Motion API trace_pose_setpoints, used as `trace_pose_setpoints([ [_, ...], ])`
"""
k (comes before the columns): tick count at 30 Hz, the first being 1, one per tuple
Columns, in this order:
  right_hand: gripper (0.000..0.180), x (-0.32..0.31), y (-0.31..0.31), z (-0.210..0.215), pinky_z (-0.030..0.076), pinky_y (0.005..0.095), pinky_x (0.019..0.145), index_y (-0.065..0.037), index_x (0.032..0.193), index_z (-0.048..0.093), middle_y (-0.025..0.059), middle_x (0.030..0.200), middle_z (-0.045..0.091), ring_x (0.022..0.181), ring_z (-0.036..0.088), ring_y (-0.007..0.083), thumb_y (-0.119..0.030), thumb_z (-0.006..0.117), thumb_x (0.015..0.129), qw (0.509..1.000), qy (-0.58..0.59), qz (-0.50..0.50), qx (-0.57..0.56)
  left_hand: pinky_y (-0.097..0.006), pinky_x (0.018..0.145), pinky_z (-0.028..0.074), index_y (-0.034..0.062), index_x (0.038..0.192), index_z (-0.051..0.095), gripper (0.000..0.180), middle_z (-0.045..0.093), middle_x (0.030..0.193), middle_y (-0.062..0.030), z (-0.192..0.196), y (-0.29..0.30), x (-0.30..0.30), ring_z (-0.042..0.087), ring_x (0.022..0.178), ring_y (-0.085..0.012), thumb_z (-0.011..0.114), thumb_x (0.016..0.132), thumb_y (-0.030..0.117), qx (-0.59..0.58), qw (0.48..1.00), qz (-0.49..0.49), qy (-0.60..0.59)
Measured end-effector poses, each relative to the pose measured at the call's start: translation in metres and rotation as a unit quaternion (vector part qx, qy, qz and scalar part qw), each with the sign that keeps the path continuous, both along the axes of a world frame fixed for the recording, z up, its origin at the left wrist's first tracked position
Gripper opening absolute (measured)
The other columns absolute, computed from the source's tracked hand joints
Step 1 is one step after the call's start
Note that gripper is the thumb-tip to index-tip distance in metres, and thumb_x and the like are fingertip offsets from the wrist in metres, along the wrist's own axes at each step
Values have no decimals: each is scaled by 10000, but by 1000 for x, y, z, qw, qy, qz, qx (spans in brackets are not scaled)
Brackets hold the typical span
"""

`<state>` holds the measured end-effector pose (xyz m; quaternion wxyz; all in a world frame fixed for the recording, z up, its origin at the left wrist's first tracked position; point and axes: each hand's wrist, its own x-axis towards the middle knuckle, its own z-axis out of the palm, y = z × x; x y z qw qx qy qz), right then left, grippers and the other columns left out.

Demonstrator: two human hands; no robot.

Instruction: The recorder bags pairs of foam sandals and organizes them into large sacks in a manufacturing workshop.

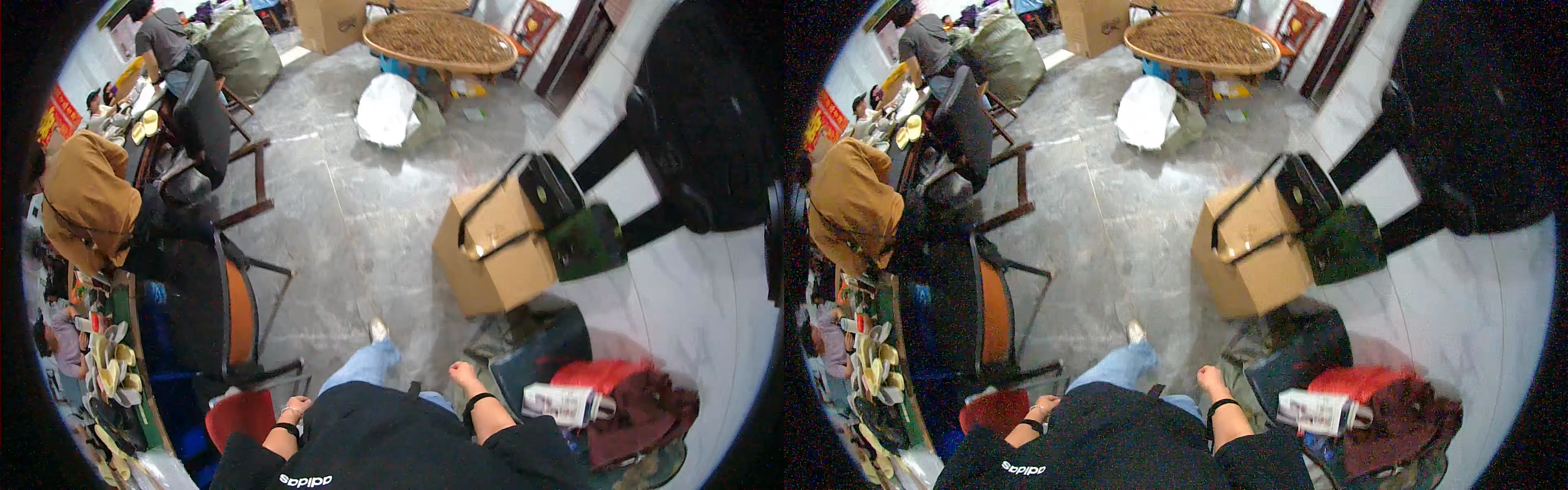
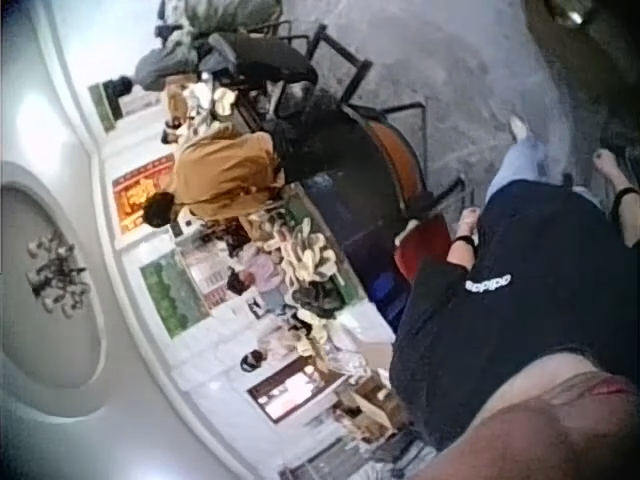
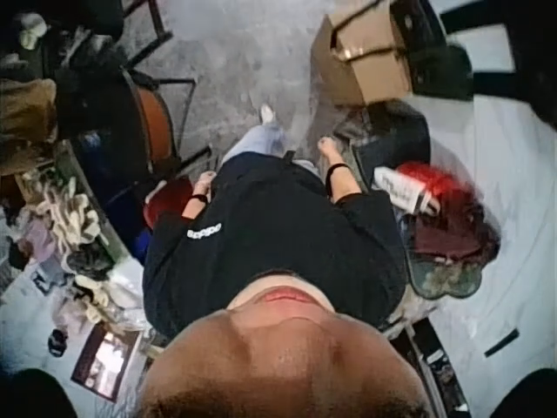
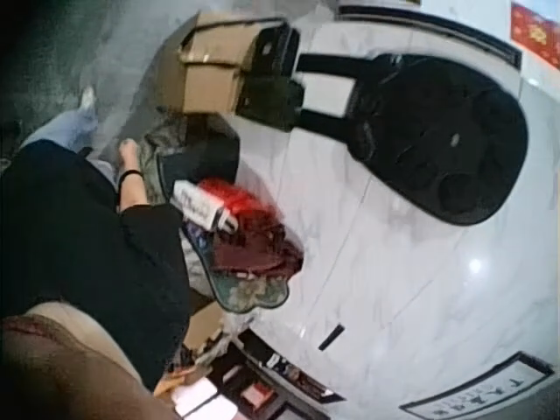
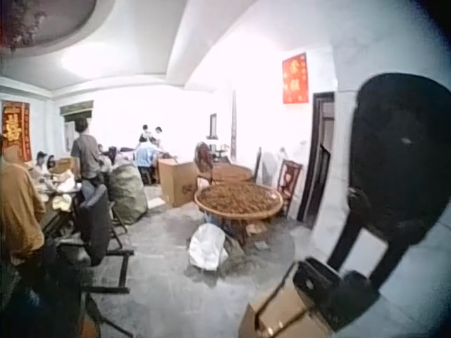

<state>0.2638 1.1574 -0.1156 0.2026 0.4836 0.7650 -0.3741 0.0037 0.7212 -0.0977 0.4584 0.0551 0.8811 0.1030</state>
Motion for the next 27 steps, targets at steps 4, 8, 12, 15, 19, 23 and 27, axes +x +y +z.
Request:
trace_pose_setpoints([
  [4, 220, -144, 74, 16, 450, 353, 724, -67, 800, 621, 114, 800, 615, 796, 581, 260, -220, 492, 708, 988, 123, 43, 78, -359, 777, 427, 115, 878, 616, 293, 598, 876, -132, 11, 88, -127, 554, 875, -285, 495, 683, 295, 46, 994, 53, 83],
  [8, 232, -246, 130, 44, 450, 344, 718, -69, 853, 611, 108, 786, 616, 779, 584, 247, -202, 484, 712, 990, 134, -9, 52, -352, 765, 437, 90, 884, 611, 276, 597, 870, -142, 56, 224, -251, 560, 857, -288, 501, 712, 275, 106, 983, -2, 149],
  [12, 232, -308, 178, 41, 461, 327, 706, -60, 869, 604, 107, 769, 620, 761, 593, 232, -194, 503, 708, 997, 60, 20, 37, -343, 741, 449, 75, 922, 593, 275, 600, 851, -153, 65, 328, -345, 575, 817, -275, 531, 716, 246, 213, 959, 1, 186],
  [15, 206, -348, 233, 6, 478, 309, 656, -49, 847, 604, 88, 724, 618, 696, 600, 201, -180, 510, 718, 998, 67, -11, 6, -336, 730, 453, 76, 945, 582, 289, 603, 836, -150, 64, 374, -403, 581, 799, -265, 545, 713, 244, 225, 959, 3, 172],
  [19, 239, -417, 333, -43, 446, 402, 682, -25, 770, 601, 191, 805, 587, 785, 567, 308, -224, 481, 715, 998, 52, -27, 27, -338, 725, 450, 91, 959, 582, 292, 606, 812, -140, 40, 392, -464, 580, 788, -260, 543, 712, 242, 140, 982, -24, 126],
  [23, 236, -503, 424, 11, 441, 394, 600, -7, 789, 581, 195, 732, 579, 681, 566, 324, -213, 477, 739, 992, 66, -76, 76, -294, 547, 456, 72, 879, 589, 200, 614, 738, -88, 31, 387, -510, 582, 620, -189, 523, 756, 215, 102, 990, 70, 66],
  [27, 215, -550, 470, 3, 450, 358, 647, -45, 820, 595, 163, 758, 596, 733, 578, 291, -213, 499, 725, 982, 128, -130, 40, -225, 407, 394, 45, 831, 573, 170, 575, 645, -34, 48, 415, -531, 517, 486, -102, 503, 796, 196, 163, 935, 313, -21],
])
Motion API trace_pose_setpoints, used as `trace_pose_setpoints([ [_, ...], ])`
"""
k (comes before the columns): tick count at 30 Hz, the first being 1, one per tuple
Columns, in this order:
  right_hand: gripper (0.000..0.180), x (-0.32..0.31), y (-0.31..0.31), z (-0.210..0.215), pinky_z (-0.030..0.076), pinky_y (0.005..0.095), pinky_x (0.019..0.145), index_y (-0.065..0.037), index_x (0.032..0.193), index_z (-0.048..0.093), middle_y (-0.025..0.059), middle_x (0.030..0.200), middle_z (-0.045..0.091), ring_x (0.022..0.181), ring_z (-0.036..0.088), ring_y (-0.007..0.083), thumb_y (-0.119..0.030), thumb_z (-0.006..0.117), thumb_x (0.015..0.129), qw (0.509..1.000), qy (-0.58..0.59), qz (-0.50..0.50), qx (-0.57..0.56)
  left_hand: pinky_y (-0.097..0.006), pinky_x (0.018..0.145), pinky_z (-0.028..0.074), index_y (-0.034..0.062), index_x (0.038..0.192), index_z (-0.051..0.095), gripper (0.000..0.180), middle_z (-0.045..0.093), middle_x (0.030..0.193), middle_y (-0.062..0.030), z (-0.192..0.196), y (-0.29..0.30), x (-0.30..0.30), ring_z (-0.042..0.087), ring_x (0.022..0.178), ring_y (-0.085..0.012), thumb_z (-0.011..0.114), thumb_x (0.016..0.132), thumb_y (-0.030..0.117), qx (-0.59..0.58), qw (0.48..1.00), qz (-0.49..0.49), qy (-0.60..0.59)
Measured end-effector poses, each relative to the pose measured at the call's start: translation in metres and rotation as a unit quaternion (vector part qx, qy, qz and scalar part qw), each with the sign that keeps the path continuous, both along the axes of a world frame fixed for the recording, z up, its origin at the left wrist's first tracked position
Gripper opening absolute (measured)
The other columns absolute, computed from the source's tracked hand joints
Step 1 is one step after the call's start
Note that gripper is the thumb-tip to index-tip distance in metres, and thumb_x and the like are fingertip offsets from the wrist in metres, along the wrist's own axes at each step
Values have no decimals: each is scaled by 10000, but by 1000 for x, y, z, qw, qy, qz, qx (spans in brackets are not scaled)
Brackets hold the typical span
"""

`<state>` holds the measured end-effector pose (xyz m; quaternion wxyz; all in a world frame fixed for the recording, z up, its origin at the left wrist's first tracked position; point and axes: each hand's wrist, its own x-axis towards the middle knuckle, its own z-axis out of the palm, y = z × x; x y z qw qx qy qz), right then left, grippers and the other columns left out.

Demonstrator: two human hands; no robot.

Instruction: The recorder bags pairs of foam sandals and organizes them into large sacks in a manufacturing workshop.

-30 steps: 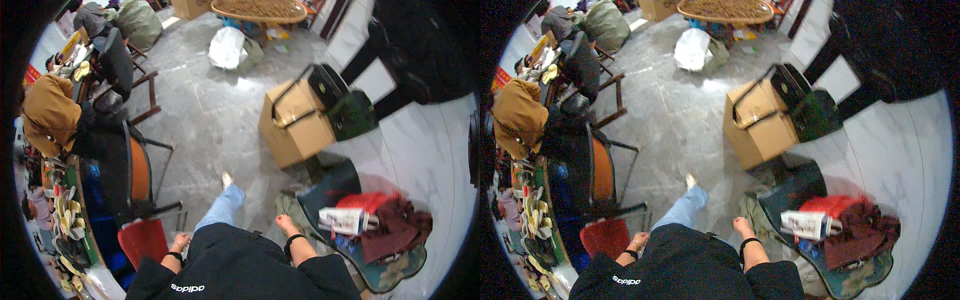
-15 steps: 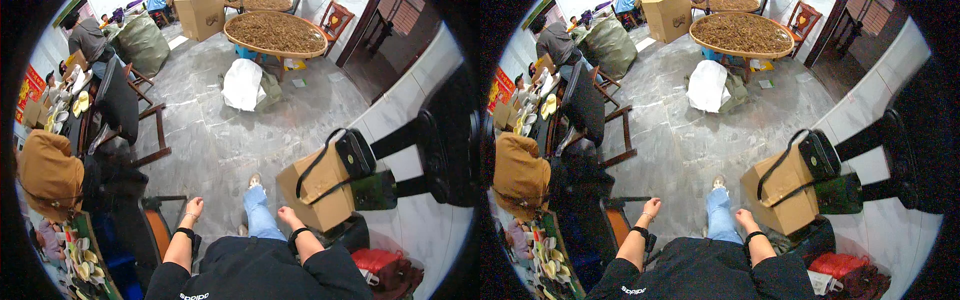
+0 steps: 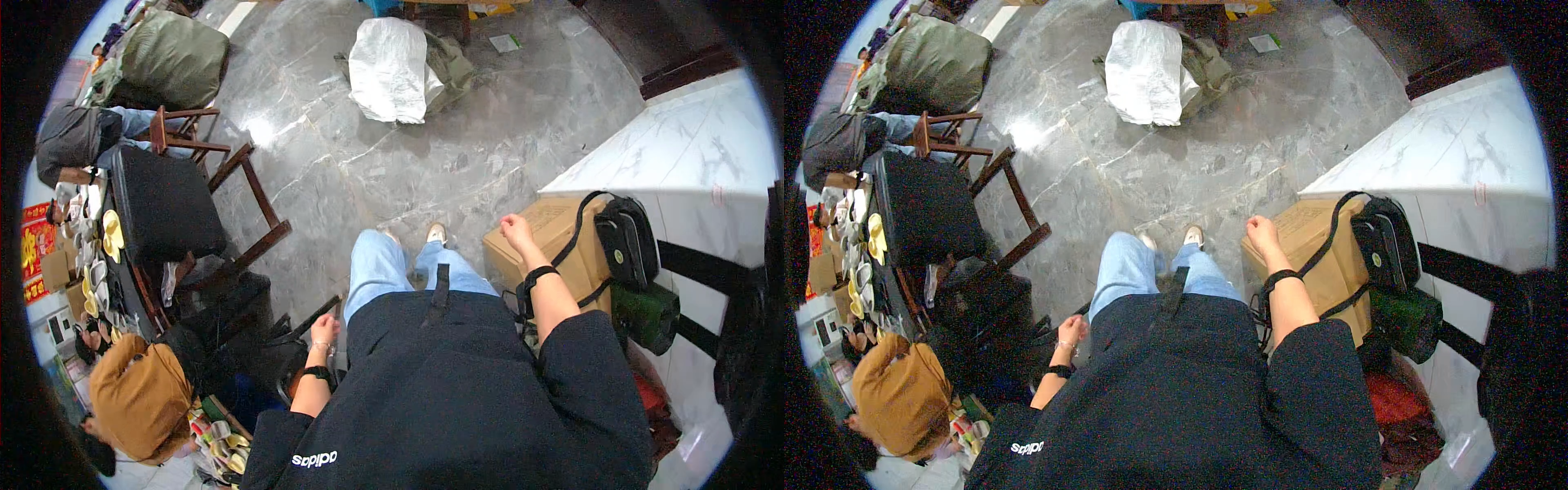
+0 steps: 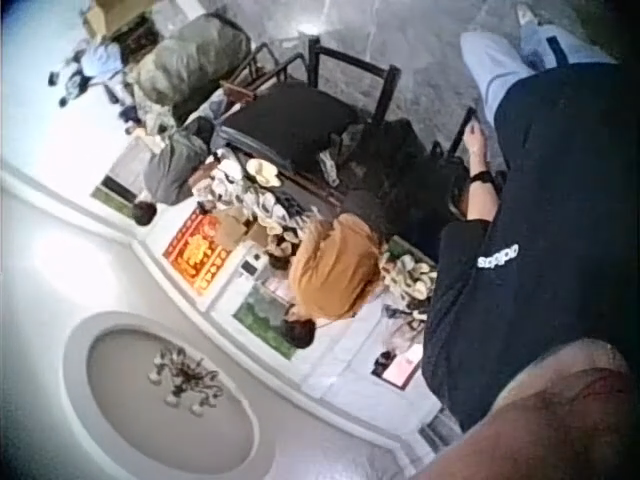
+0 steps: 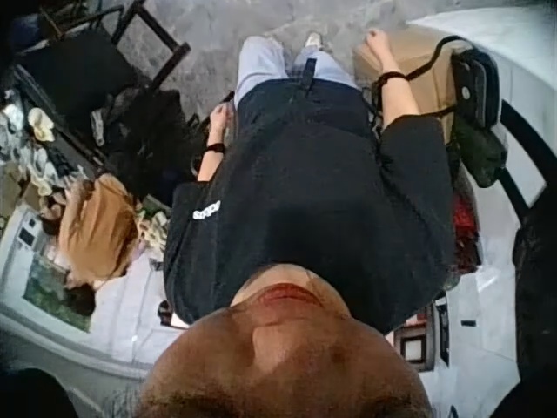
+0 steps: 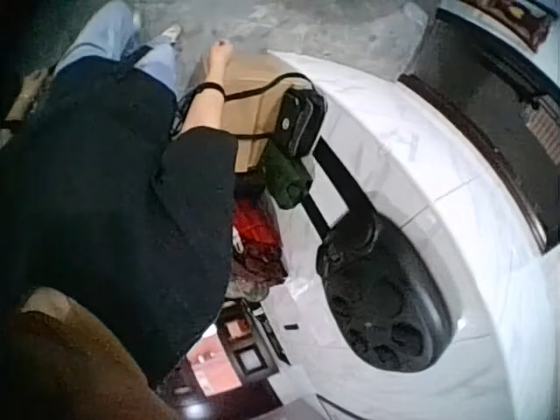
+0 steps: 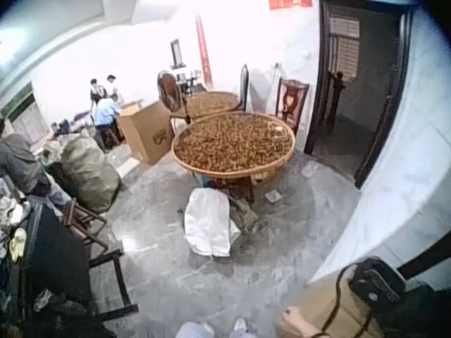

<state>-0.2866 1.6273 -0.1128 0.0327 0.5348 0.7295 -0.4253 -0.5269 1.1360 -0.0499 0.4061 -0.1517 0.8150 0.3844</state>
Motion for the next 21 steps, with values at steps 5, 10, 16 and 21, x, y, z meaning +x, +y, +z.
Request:
trace_pose_setpoints([
  [5, 194, -53, 11, -7, 444, 354, 689, -50, 806, 602, 158, 776, 598, 771, 576, 281, -191, 518, 703, 994, -84, 24, -64, -250, 596, 441, 14, 895, 594, 217, 614, 749, -52, -3, 11, -45, 562, 644, -125, 536, 788, 194, -102, 974, -194, -53],
  [10, 213, -103, 26, -61, 445, 370, 692, -49, 771, 606, 163, 775, 597, 774, 572, 301, -233, 508, 724, 982, -155, -10, -105, -249, 657, 430, 4, 891, 601, 219, 628, 796, -49, -30, 77, -184, 567, 707, -121, 545, 782, 186, -132, 962, -225, -78],
  [16, 247, -210, 12, -2, 418, 410, 767, -57, 871, 593, 184, 885, 577, 874, 535, 333, -219, 459, 742, 949, -246, -141, -137, -233, 489, 441, 44, 952, 554, 184, 572, 684, -54, -10, 257, -404, 522, 544, -117, 513, 813, 157, 6, 991, -122, -59],
  [21, 179, -289, -9, 28, 409, 416, 761, -58, 834, 561, 170, 932, 536, 927, 487, 330, -161, 472, 718, 934, -260, -235, -72, -214, 427, 395, 40, 960, 543, 200, 564, 699, -47, -26, 332, -542, 479, 498, -95, 513, 820, 180, 87, 968, -188, -141],
])
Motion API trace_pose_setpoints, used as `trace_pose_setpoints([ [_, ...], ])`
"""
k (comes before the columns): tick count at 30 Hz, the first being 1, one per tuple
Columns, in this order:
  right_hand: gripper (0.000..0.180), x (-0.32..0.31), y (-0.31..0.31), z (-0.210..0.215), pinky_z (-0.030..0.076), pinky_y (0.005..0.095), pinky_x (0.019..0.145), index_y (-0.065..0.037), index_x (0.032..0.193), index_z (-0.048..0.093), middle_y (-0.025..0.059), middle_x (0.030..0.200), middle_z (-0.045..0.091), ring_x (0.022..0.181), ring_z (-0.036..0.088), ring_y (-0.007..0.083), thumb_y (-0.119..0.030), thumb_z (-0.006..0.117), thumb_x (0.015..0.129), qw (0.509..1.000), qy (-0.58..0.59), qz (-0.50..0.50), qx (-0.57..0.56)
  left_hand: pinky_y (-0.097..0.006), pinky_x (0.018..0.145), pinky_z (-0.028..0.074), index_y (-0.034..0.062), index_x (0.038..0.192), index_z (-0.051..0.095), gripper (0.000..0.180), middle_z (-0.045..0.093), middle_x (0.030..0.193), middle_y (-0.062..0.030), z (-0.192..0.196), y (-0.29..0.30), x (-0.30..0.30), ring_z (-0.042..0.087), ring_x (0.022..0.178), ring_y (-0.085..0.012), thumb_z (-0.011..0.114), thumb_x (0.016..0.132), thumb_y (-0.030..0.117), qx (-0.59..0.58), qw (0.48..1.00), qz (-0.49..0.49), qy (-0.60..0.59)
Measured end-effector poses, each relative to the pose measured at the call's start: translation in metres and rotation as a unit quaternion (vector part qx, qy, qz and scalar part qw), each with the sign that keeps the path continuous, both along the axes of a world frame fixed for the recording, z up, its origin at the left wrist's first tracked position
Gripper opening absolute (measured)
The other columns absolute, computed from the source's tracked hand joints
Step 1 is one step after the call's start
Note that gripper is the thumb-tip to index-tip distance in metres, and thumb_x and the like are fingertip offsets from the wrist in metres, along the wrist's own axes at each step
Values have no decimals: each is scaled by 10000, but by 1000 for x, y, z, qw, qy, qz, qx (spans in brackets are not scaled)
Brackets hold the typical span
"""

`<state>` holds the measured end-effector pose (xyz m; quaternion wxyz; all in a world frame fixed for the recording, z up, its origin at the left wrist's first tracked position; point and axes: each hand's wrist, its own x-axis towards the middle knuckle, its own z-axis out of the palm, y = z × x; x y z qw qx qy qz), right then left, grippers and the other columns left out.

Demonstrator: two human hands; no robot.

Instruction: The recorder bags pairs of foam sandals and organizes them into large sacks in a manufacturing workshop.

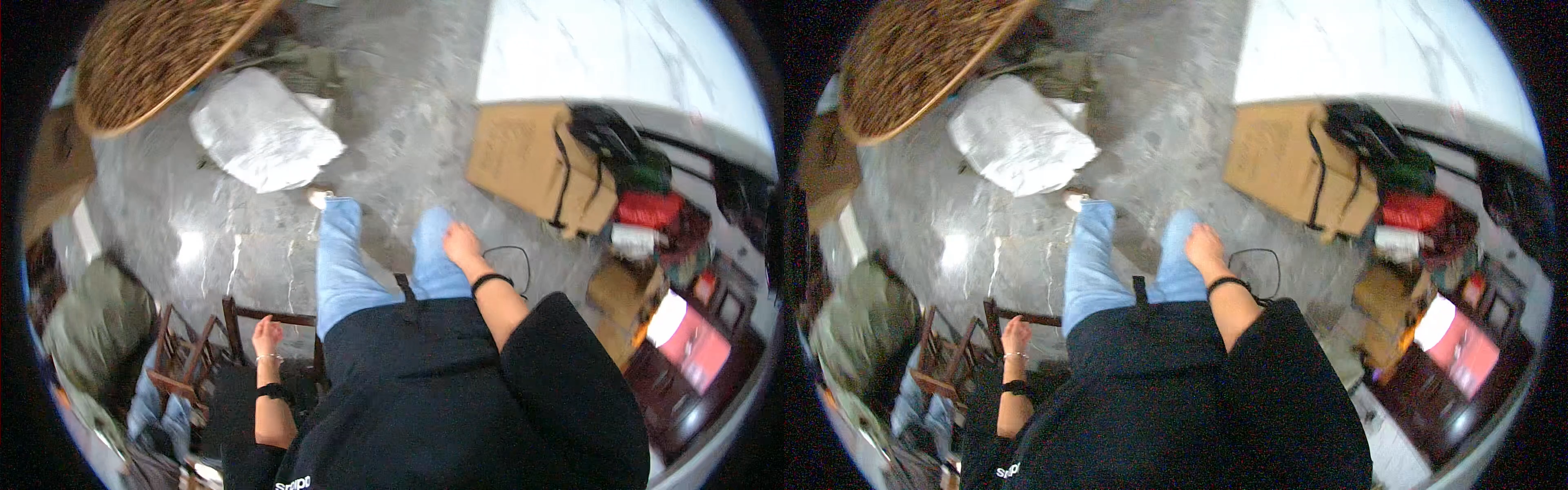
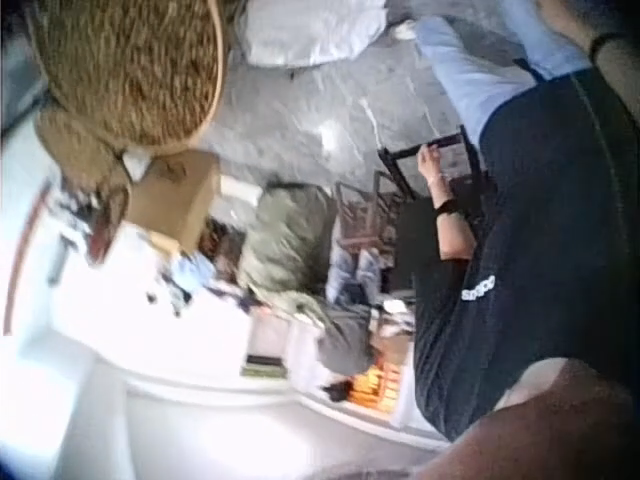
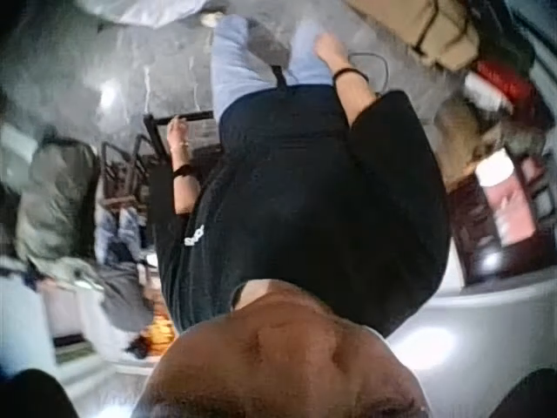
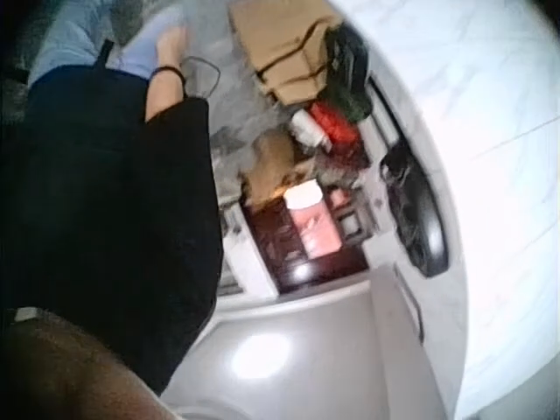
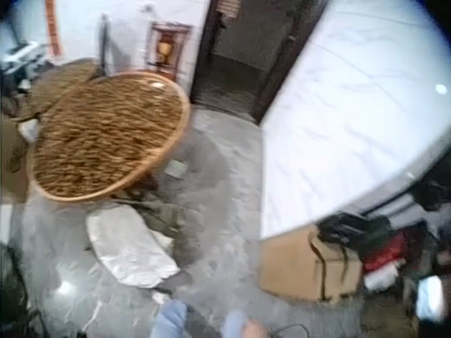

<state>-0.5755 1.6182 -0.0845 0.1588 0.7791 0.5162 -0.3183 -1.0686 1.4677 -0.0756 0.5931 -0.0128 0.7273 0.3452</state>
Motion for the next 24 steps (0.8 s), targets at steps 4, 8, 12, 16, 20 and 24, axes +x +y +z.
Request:
trace_pose_setpoints([
  [4, 126, -27, -3, 3, 420, 417, 715, -71, 799, 538, 148, 864, 539, 841, 505, 328, -145, 479, 716, 991, 65, -110, 48, -212, 399, 369, 35, 966, 536, 226, 549, 680, -53, -33, 52, -50, 458, 454, -95, 529, 804, 192, -106, 969, -216, 60],
  [8, 103, -63, -22, 2, 428, 420, 688, -88, 780, 538, 134, 830, 545, 804, 520, 327, -149, 481, 722, 967, 41, -220, 120, -218, 396, 389, 34, 998, 527, 239, 564, 707, -78, -34, 133, -45, 515, 488, -118, 475, 811, 173, -111, 918, -375, 73],
  [12, 65, -75, -39, 7, 427, 420, 636, -78, 741, 520, 144, 764, 552, 753, 526, 330, -132, 496, 716, 938, 76, -293, 167, -208, 443, 415, 64, 1023, 521, 239, 565, 722, -59, -37, 218, -27, 516, 506, -109, 460, 823, 181, -118, 880, -456, 60],
  [16, 76, -94, -62, 2, 419, 396, 699, -75, 743, 525, 127, 824, 553, 829, 514, 312, -139, 509, 706, 936, 92, -337, 35, -191, 436, 399, 70, 1028, 509, 229, 547, 706, -38, -51, 282, -26, 509, 510, -99, 459, 840, 190, -75, 844, -527, 63],
  [20, 159, -120, -48, -6, 405, 399, 755, -68, 835, 556, 136, 892, 543, 887, 493, 314, -144, 529, 698, 944, 75, -293, 133, -195, 505, 429, 30, 1009, 493, 207, 552, 810, -59, -58, 318, -45, 532, 642, -105, 477, 818, 110, -8, 900, -436, 24],
  [24, 295, -122, -16, 3, 394, 412, 773, -47, 927, 552, 155, 930, 535, 913, 486, 322, -223, 574, 691, 950, 147, -242, 132, -276, 649, 449, 52, 1023, 534, 269, 604, 818, -90, -53, 345, -5, 574, 737, -169, 492, 765, 116, 26, 751, -643, 147],
])
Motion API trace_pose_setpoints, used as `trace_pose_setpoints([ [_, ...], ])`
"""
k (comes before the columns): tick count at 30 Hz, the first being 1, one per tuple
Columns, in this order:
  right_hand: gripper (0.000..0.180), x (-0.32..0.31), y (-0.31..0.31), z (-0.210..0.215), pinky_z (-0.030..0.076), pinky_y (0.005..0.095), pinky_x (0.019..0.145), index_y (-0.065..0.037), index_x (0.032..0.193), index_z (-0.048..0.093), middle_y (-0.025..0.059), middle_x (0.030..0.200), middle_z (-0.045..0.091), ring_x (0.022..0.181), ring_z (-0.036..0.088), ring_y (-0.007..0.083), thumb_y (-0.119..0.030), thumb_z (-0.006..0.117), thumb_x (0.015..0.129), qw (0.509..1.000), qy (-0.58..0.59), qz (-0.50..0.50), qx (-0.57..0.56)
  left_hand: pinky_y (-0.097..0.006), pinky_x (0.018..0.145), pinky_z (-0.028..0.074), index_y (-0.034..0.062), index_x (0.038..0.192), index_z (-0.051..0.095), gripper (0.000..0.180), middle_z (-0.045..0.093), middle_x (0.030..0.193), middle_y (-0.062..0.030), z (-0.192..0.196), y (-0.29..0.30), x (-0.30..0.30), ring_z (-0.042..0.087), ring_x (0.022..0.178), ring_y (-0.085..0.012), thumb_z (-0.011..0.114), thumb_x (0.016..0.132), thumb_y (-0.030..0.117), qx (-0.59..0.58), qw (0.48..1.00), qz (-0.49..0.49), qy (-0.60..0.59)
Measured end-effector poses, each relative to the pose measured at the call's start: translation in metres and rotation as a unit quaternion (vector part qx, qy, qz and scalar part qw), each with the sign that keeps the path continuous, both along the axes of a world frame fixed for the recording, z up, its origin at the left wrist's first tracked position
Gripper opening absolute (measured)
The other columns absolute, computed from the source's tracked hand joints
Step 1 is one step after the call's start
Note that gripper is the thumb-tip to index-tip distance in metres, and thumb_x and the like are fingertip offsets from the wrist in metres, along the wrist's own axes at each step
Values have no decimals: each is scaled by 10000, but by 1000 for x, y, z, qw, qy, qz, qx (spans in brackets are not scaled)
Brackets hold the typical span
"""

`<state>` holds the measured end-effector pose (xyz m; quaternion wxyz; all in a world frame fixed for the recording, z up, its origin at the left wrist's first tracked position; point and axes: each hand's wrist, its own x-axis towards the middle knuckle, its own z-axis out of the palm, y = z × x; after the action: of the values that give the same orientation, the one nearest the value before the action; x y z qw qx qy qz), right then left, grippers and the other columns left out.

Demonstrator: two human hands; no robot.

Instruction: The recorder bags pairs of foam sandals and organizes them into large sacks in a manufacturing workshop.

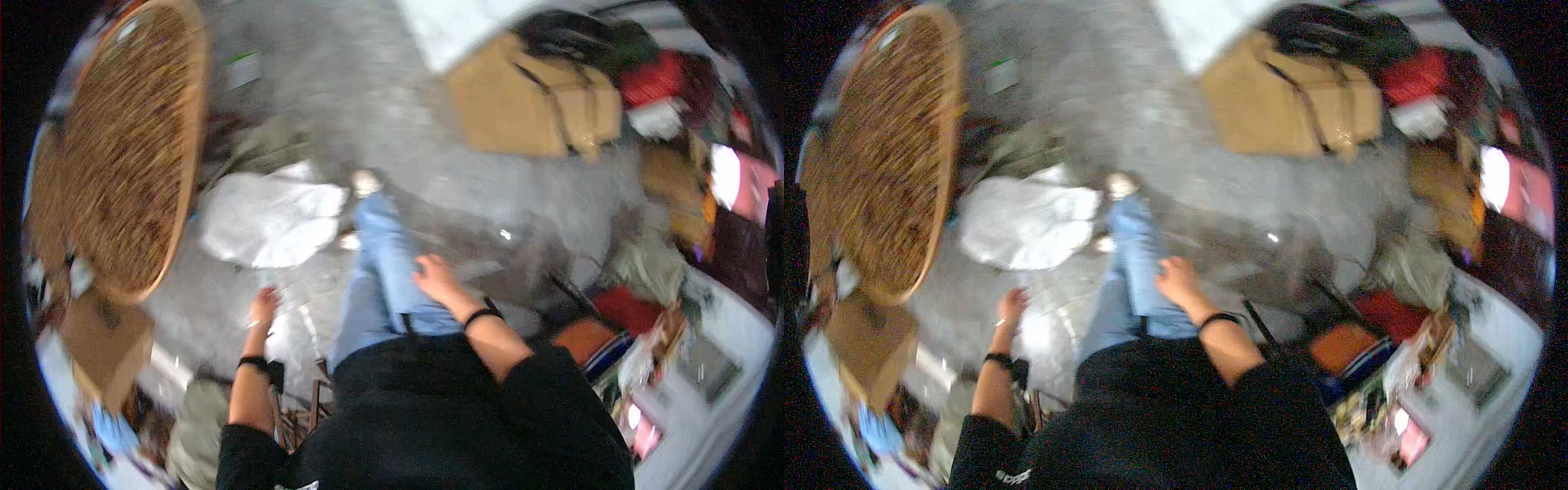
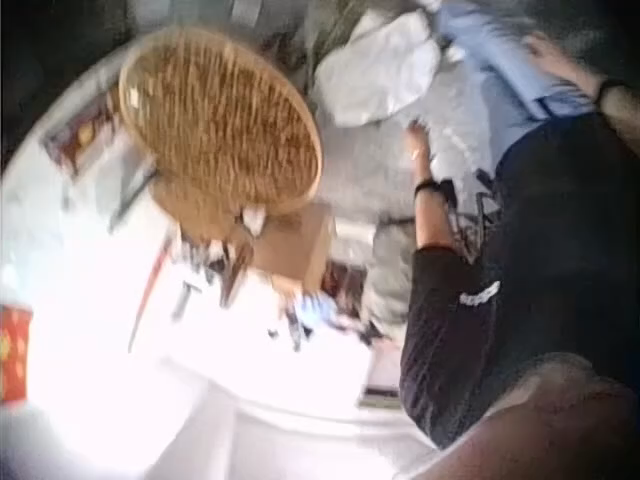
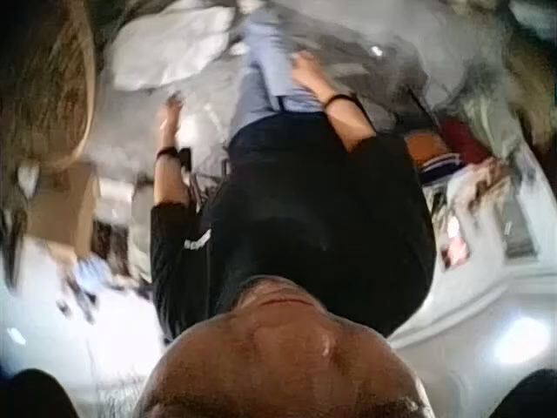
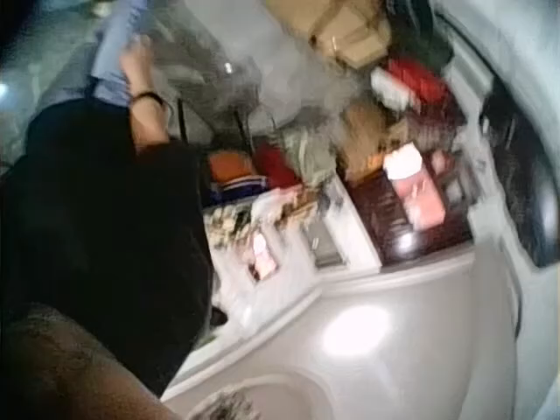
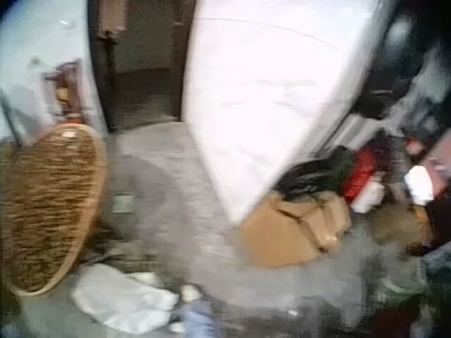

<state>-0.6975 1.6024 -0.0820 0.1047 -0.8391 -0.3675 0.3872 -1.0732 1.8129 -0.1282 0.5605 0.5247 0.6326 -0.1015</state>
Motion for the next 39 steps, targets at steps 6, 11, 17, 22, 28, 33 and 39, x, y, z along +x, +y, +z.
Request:
trace_pose_setpoints([
  [6, 373, -11, 64, -27, 361, 382, 846, -69, 1025, 494, 137, 1048, 483, 1001, 443, 299, -283, 563, 727, 983, 72, 121, -118, -313, 625, 452, 84, 976, 567, 263, 606, 779, -123, 13, 14, 16, 585, 697, -233, 543, 732, 181, 165, 977, -80, 109],
  [11, 471, -23, 167, -50, 305, 412, 894, -61, 1072, 463, 112, 1078, 479, 1057, 406, 286, -337, 587, 710, 942, 20, 291, -166, -261, 580, 439, 20, 956, 561, 252, 591, 695, -71, -8, -42, -33, 550, 621, -134, 534, 763, 180, 122, 960, 249, 40],
  [17, 1091, -100, 306, -145, 147, 471, 976, -19, 1293, 96, 173, 1318, 196, 1221, 170, 325, -508, 691, 520, 885, -42, 453, -97, -264, 636, 443, 16, 1079, 475, 374, 563, 820, -72, -29, -191, -10, 531, 707, -121, 589, 750, 153, -84, 812, 578, -6],
  [22, 1218, -197, 438, -259, 25, 534, 976, -26, 1307, -39, 184, 1365, 20, 1245, 20, 375, -557, 688, 486, 811, -134, 567, -58, -404, 941, 269, 31, 1301, 97, 954, 289, 1225, -249, -30, -183, 72, 322, 1117, -338, 720, 630, 299, -200, 759, 618, -43],
  [28, 1255, -288, 536, -379, -11, 579, 947, -27, 1302, -68, 163, 1370, -26, 1239, -53, 392, -506, 730, 460, 757, -229, 612, 9, -432, 885, 313, -9, 1239, 235, 933, 322, 1155, -218, -80, -174, 118, 347, 1062, -373, 745, 507, 264, -94, 750, 619, 215],
  [33, 966, -282, 535, -504, 188, 337, 998, -78, 1272, 259, 103, 1306, 285, 1213, 237, 232, -431, 737, 510, 744, 69, 653, -129, -425, 867, 326, -1, 1245, 231, 913, 331, 1153, -210, -112, -186, 115, 368, 1053, -357, 724, 522, 261, -67, 766, 595, 233],
  [39, 653, -308, 406, -457, 363, 313, 899, -54, 1182, 398, 97, 1179, 455, 1054, 449, 219, -184, 700, 618, 722, 170, 661, -115, -401, 867, 341, 11, 1240, 248, 931, 336, 1159, -190, -90, -183, 121, 374, 1058, -332, 739, 509, 313, -108, 728, 645, 204],
])
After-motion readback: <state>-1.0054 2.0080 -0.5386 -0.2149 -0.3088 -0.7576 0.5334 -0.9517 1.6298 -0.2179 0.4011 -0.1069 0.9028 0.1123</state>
